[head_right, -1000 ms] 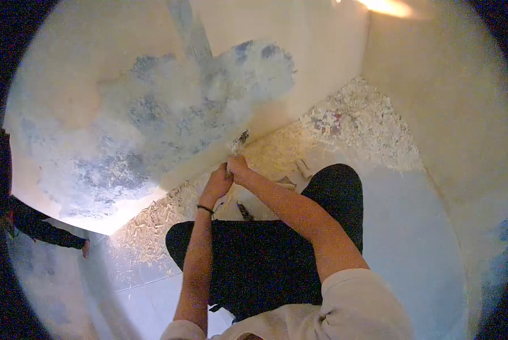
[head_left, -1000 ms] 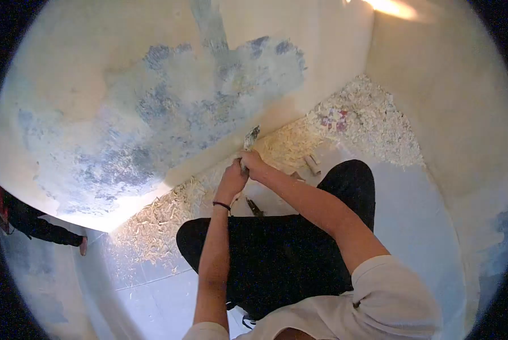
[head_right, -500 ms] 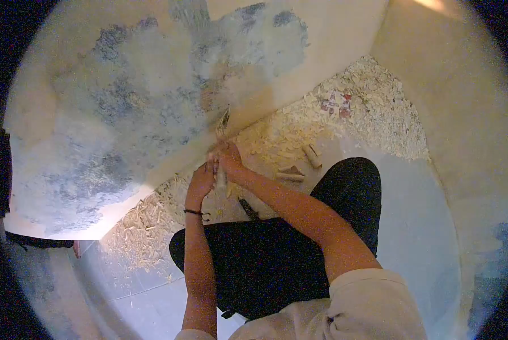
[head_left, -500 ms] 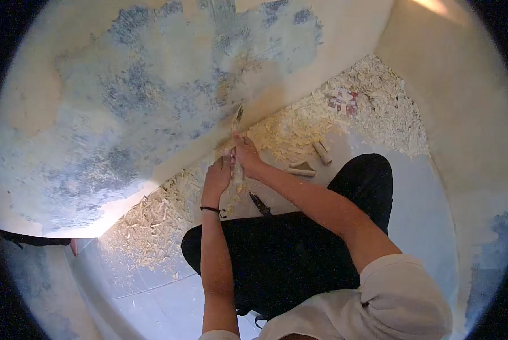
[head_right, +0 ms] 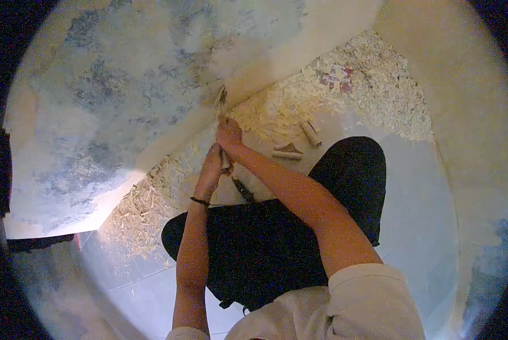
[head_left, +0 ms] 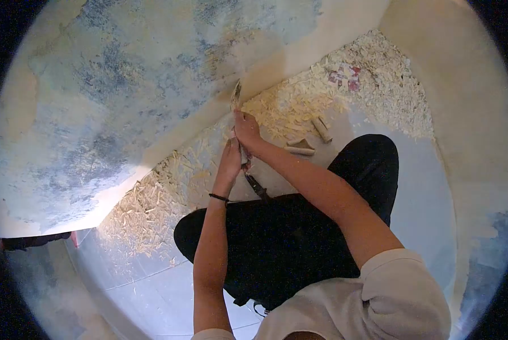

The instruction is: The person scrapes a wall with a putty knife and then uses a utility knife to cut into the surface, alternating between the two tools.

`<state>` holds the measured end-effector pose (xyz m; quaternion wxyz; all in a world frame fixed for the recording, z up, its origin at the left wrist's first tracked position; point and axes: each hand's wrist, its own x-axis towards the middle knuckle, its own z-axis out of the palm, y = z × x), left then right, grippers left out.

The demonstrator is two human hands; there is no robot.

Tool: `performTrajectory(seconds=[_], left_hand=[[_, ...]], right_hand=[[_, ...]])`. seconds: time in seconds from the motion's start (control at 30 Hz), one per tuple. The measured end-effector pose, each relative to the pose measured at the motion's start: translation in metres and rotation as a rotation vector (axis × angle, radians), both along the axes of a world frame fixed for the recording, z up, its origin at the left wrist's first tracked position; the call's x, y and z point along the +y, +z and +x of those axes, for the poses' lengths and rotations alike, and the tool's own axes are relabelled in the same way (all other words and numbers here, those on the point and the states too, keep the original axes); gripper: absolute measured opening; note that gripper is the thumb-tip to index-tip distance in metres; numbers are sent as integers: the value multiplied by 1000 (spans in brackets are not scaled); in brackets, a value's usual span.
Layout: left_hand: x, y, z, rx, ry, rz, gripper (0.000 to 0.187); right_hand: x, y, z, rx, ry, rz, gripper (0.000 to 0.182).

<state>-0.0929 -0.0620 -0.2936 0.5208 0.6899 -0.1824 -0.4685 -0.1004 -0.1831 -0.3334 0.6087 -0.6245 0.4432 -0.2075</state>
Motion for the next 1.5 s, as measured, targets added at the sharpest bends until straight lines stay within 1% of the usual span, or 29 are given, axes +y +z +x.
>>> performTrajectory(seconds=[0.03,0.07,0.13,0.2,0.23,0.3,0.4,0.47,0.5,0.53,0.6,0.67,0.73,0.8,0.9,1.0,1.07,1.1,1.13,1.17,1.2,1.3,1.33,1.37,1.4,1.43,1.5], left_hand=[[-1,-3,0,-25,-1,-5,48],[-2,-6,0,-49,-4,-10,47],[-4,-6,2,-148,-60,-32,45],[-2,-2,7,-293,-163,-62,43],[1,-5,14,-159,-86,-46,42],[10,-15,33,103,73,-11,41],[23,-3,25,-721,-550,691,48],[36,2,-4,-445,-563,783,61],[38,-8,-22,-701,-713,804,66],[38,-25,-39,-958,-863,811,71],[26,-56,-64,-795,-1003,954,76],[29,-89,-71,-791,-984,912,72],[28,-96,-75,-773,-947,846,68],[35,-88,-74,-737,-904,770,63],[33,-71,-81,-853,-774,767,56],[35,-61,-79,-1021,-636,660,57],[27,-64,-60,-1096,-550,631,55],[21,-54,-50,-1134,-507,614,55],[17,-43,-38,-1021,-426,559,53],[14,-11,-32,-905,-347,506,51],[12,8,-23,-786,-272,456,49],[16,-4,16,-783,-51,187,40],[15,-3,27,-775,-37,117,38],[11,8,35,-765,-24,44,36],[6,29,36,-672,11,-28,35],[1,45,40,-579,47,-100,35],[-5,49,70,-850,18,48,33]], right_hand=[[-1,-11,4,-59,-18,-90,47],[-4,-39,11,-119,-38,-181,48],[-7,-52,17,-151,-63,-193,47],[-7,-32,13,-138,-62,5,44],[-6,-19,9,-147,-64,121,43],[-1,23,-6,-249,-56,432,40],[-3,27,-4,-325,-41,598,34],[-5,31,-1,-374,-44,700,34],[-5,33,-3,-399,-50,750,34],[-4,34,-5,-397,-39,749,32],[-5,36,-8,-396,-9,730,29],[-8,33,-6,-411,-1,749,24],[-10,41,-9,-449,-20,813,18],[-5,51,-15,-514,-73,938,13],[-4,68,-23,-490,-52,1023,9],[-23,82,-26,-297,57,1112,10],[-37,87,-38,-319,190,898,11],[-44,91,-44,-330,253,788,12],[-49,93,-52,-374,229,748,12],[-48,98,-63,-416,205,711,12],[-49,101,-68,-457,181,680,12],[-51,105,-69,-418,31,727,13],[-50,101,-66,-423,38,743,14],[-48,92,-60,-426,43,757,14],[-47,86,-55,-427,45,772,15],[-41,84,-54,-415,41,724,16],[-21,80,-53,-386,41,630,19]])
